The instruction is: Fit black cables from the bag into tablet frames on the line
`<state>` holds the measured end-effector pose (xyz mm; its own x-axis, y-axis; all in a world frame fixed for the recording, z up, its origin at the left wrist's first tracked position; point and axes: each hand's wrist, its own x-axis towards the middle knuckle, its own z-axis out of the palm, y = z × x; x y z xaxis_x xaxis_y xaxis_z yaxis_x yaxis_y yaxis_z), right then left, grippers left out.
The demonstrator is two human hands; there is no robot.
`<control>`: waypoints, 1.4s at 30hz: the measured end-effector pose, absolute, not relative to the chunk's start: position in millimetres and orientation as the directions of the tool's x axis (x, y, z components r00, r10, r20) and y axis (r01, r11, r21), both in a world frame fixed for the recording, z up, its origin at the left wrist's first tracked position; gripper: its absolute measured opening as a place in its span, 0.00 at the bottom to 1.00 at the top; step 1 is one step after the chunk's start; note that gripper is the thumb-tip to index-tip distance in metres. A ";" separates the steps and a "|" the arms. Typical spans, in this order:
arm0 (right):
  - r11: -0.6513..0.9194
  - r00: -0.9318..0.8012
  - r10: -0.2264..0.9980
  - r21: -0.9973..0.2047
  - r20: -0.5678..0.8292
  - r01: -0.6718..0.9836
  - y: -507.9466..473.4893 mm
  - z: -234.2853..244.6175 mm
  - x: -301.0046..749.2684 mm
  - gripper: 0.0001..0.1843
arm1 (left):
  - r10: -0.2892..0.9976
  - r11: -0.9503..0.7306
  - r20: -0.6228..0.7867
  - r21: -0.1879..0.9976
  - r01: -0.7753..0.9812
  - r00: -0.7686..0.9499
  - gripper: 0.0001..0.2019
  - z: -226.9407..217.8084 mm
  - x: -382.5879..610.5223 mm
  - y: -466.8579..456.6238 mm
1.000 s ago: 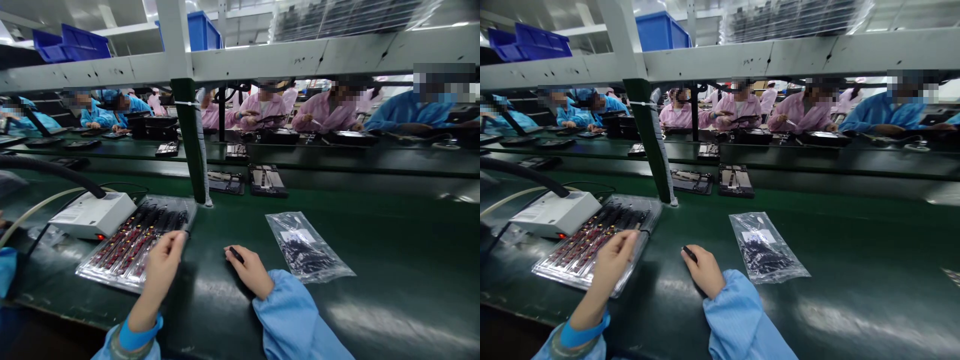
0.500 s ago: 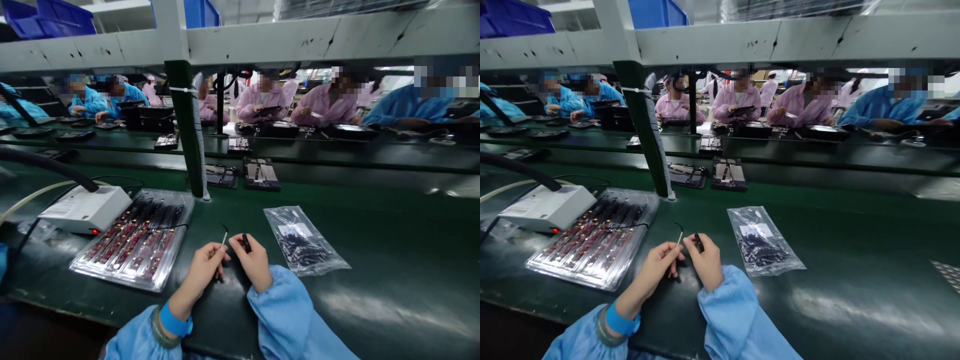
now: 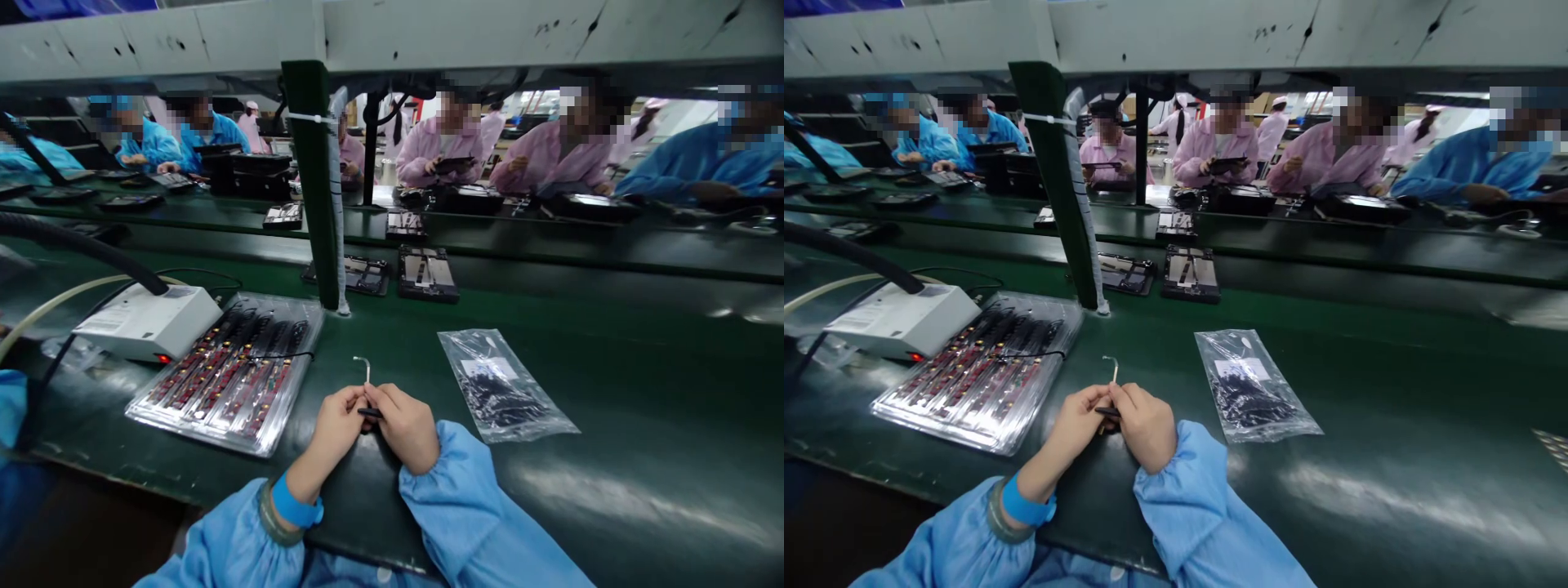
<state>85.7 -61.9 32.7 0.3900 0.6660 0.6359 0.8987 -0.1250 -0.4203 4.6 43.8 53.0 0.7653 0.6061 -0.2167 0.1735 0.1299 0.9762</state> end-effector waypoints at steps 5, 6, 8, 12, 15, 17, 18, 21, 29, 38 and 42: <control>-0.192 0.443 0.655 -0.432 0.612 0.881 -57.5 34.7 77.5 0.14 | 0.609 0.131 -0.193 0.981 0.142 0.770 0.10 56.3 1.7 42.8; -0.202 0.466 0.639 -0.452 0.612 0.869 -57.7 34.9 78.5 0.12 | 0.599 0.149 -0.203 0.979 0.142 0.774 0.10 57.7 1.7 41.9; -0.236 0.543 0.572 -0.511 0.615 0.827 -60.5 34.9 86.1 0.11 | 0.576 0.206 -0.239 0.968 0.144 0.782 0.10 60.7 2.2 39.7; -0.346 0.768 0.263 -0.686 0.585 0.641 -72.1 39.7 114.1 0.12 | 0.560 0.354 -0.307 0.928 0.112 0.769 0.12 64.7 4.1 36.9; -0.334 0.842 0.108 -0.778 0.529 0.532 -71.0 56.2 110.6 0.12 | 0.548 0.449 -0.328 0.891 0.060 0.769 0.13 63.9 4.6 37.2; -0.259 0.841 0.143 -0.800 0.522 0.540 -57.4 73.0 78.9 0.11 | 0.527 0.502 -0.338 0.864 0.035 0.780 0.11 62.6 4.9 37.2; -0.200 0.823 0.212 -0.802 0.526 0.564 -46.3 81.9 54.2 0.10 | 0.518 0.526 -0.346 0.850 0.028 0.783 0.10 62.2 5.2 36.8; 0.257 0.460 0.634 -0.731 0.621 0.633 0.7 104.1 -37.8 0.10 | 0.496 0.585 -0.376 0.811 0.019 0.783 0.05 64.0 6.1 35.1; 0.222 -0.209 0.974 -0.503 0.084 0.835 113.2 107.5 -157.2 0.09 | 0.414 0.713 -0.450 0.701 0.025 0.791 0.05 69.3 -2.3 41.1; 0.199 0.038 0.937 -0.623 0.346 0.757 48.4 103.2 -105.3 0.09 | 0.453 0.708 -0.464 0.707 0.009 0.761 0.07 46.4 2.0 41.1; -0.093 0.605 0.665 -0.756 0.437 0.648 -34.1 92.5 -26.9 0.16 | 0.452 0.715 -0.471 0.700 0.009 0.758 0.09 43.6 0.2 40.3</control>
